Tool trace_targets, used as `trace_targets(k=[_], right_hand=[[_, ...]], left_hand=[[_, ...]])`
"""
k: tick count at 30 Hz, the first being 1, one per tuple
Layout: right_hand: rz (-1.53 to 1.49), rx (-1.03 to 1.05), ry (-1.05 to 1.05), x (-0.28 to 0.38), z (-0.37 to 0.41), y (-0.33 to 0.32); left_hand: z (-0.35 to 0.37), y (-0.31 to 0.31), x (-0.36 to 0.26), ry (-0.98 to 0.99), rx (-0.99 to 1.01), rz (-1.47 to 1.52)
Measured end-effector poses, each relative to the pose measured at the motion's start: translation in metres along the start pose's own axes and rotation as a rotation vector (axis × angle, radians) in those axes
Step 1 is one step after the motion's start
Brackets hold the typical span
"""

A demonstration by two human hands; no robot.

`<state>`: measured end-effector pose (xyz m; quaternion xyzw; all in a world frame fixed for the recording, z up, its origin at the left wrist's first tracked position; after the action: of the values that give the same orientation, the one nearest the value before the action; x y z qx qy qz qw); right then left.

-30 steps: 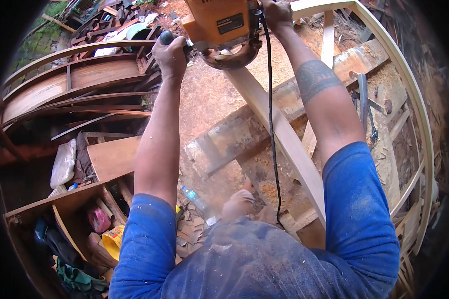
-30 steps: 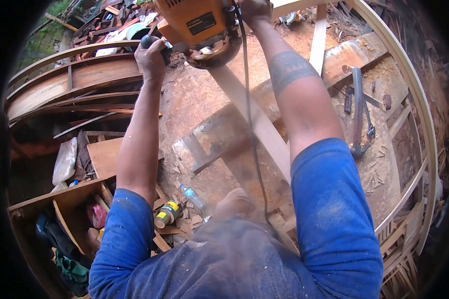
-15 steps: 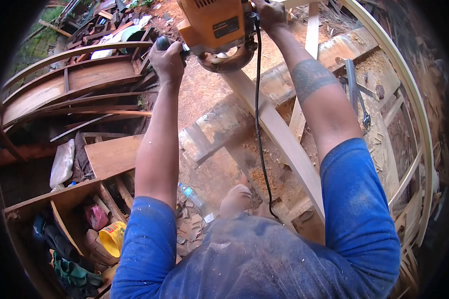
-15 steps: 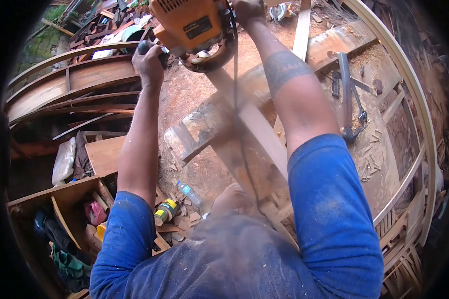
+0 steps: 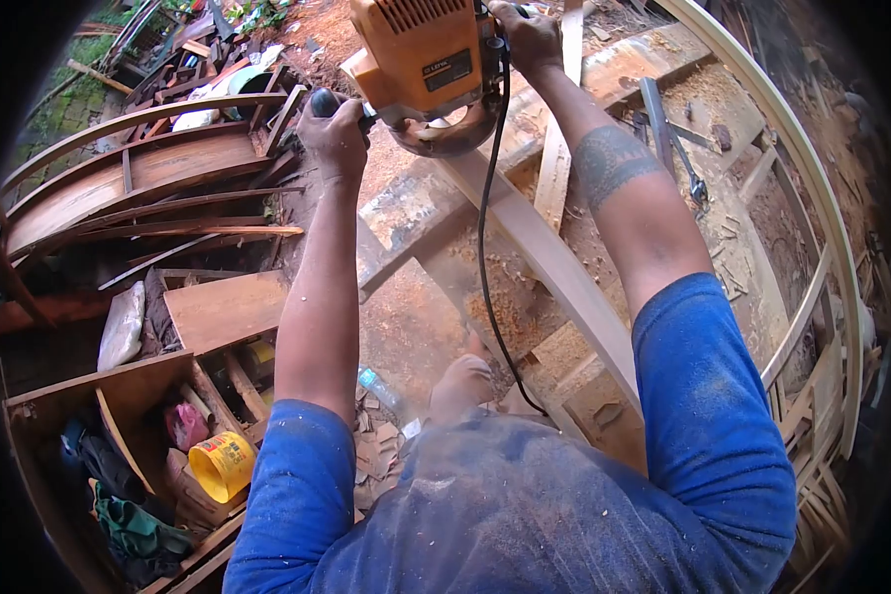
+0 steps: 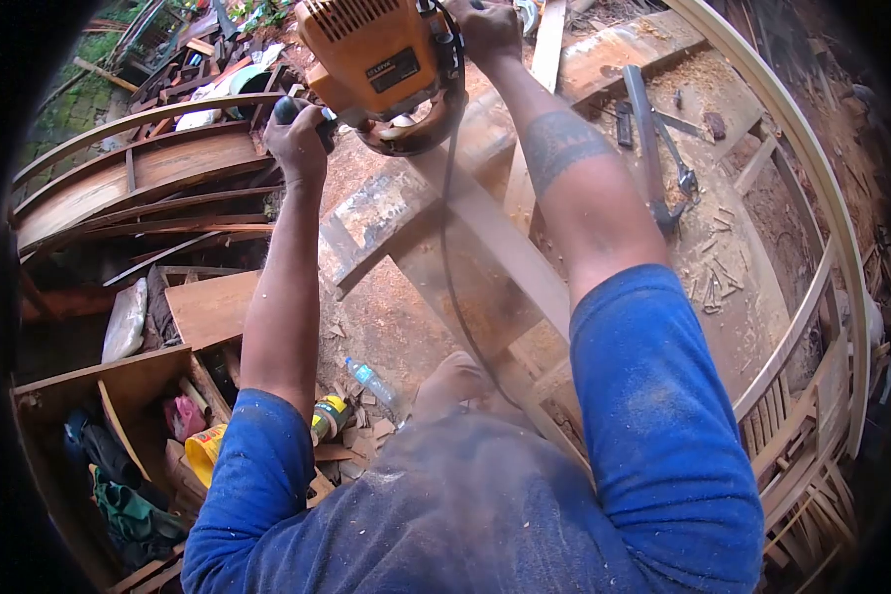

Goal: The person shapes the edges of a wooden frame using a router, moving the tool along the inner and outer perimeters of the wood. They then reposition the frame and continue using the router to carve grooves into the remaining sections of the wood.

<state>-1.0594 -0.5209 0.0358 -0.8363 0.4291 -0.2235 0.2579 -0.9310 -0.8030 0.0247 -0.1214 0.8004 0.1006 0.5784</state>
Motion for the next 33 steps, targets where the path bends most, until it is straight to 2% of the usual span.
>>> trace_targets(k=[1,2,4,7,10,14,17,20,23,25,28,30,33], right_hand=[[0.115,-0.165,-0.094,0.008,0.009,-0.016],[0.095,-0.144,-0.088,0.005,0.012,-0.018],[0.052,-0.1,-0.072,0.0,0.022,-0.025],[-0.274,0.147,0.112,-0.022,0.034,-0.037],[-0.04,0.141,0.044,-0.014,0.051,-0.066],[-0.062,0.217,0.088,-0.033,0.077,-0.078],[0.042,0.279,0.175,-0.041,0.097,-0.101],[-0.037,0.165,0.046,-0.052,0.118,-0.121],[-0.209,0.271,0.234,-0.051,0.142,-0.167],[-0.327,0.249,0.353,-0.065,0.157,-0.178],[-0.485,0.135,0.508,-0.079,0.178,-0.209],[-0.574,0.137,0.521,-0.063,0.189,-0.249],[-0.567,0.154,0.537,-0.067,0.207,-0.266]], left_hand=[[0.006,0.003,-0.002,0.002,0.014,-0.002],[0.013,0.006,-0.003,0.003,0.027,-0.004],[0.026,0.01,-0.003,-0.018,0.031,-0.001],[0.047,0.02,-0.012,-0.014,0.036,-0.017],[0.073,0.029,-0.017,-0.034,0.035,0.01],[0.111,0.045,-0.033,-0.051,0.025,0.009],[0.134,0.054,-0.035,-0.002,0.022,0.022],[0.165,0.069,-0.048,0.017,0.03,0.012],[0.199,0.086,-0.063,0.051,0.023,0.022],[0.213,0.094,-0.069,0.068,0.039,-0.049],[0.241,0.109,-0.07,0.005,0.047,0.054],[0.255,0.114,-0.072,0.016,0.042,0.028],[0.281,0.125,-0.083,0.021,0.063,0.01]])
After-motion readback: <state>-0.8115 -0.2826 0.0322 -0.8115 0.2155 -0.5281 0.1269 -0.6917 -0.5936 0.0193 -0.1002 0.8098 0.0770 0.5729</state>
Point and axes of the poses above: each hand's wrist, its own z-axis away from the middle knuckle, its own y-axis out of the palm, x = y × z, the point moved 9 cm from there along -z, towards the middle knuckle, and after that the axes turned 11 degrees about x, right-handed, at the moved point
